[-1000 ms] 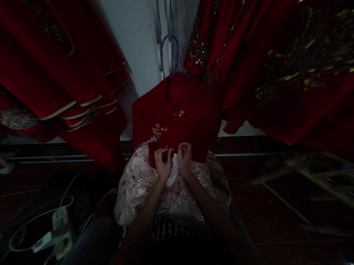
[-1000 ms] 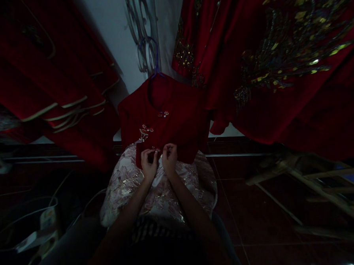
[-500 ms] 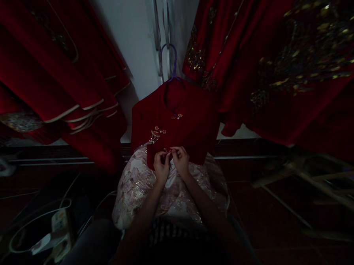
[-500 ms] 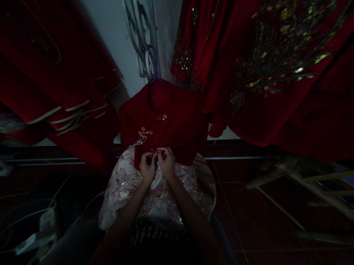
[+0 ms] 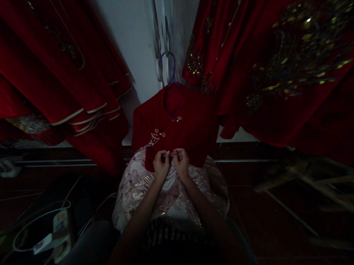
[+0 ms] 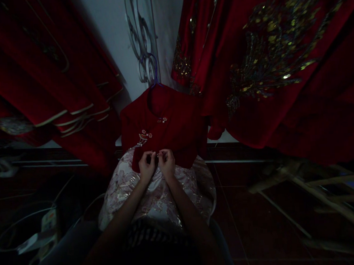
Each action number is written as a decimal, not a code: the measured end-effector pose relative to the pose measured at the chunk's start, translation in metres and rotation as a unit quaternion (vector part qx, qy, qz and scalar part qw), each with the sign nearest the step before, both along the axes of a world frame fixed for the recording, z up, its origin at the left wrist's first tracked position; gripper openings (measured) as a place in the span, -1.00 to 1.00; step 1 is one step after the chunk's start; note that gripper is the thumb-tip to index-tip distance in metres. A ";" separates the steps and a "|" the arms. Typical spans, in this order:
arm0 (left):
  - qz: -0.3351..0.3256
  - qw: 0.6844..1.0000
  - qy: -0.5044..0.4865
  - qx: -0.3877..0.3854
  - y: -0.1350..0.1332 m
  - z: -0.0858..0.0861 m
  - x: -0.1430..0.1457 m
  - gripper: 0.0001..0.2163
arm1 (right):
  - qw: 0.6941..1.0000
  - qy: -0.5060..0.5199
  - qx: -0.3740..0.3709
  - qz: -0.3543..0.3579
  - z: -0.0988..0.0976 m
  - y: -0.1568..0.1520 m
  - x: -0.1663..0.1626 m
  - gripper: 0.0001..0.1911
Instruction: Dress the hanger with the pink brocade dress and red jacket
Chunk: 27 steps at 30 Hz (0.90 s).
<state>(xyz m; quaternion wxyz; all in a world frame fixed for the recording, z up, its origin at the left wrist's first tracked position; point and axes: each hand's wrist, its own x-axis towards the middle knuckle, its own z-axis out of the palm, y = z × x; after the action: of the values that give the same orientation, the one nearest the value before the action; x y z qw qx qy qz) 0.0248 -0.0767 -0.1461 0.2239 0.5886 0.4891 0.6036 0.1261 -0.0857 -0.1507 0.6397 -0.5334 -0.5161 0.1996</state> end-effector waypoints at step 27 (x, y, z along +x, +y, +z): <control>-0.063 0.937 -0.330 -0.096 0.089 0.030 0.000 -0.73 | 0.998 0.056 -0.022 0.012 -0.006 0.005 -0.001 -0.83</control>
<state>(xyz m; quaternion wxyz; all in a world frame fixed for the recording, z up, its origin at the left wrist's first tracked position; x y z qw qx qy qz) 0.0252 0.0120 -0.1157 0.4659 0.3615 0.4053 0.6986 0.1255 -0.0807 -0.1567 0.6533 -0.5288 -0.4815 0.2483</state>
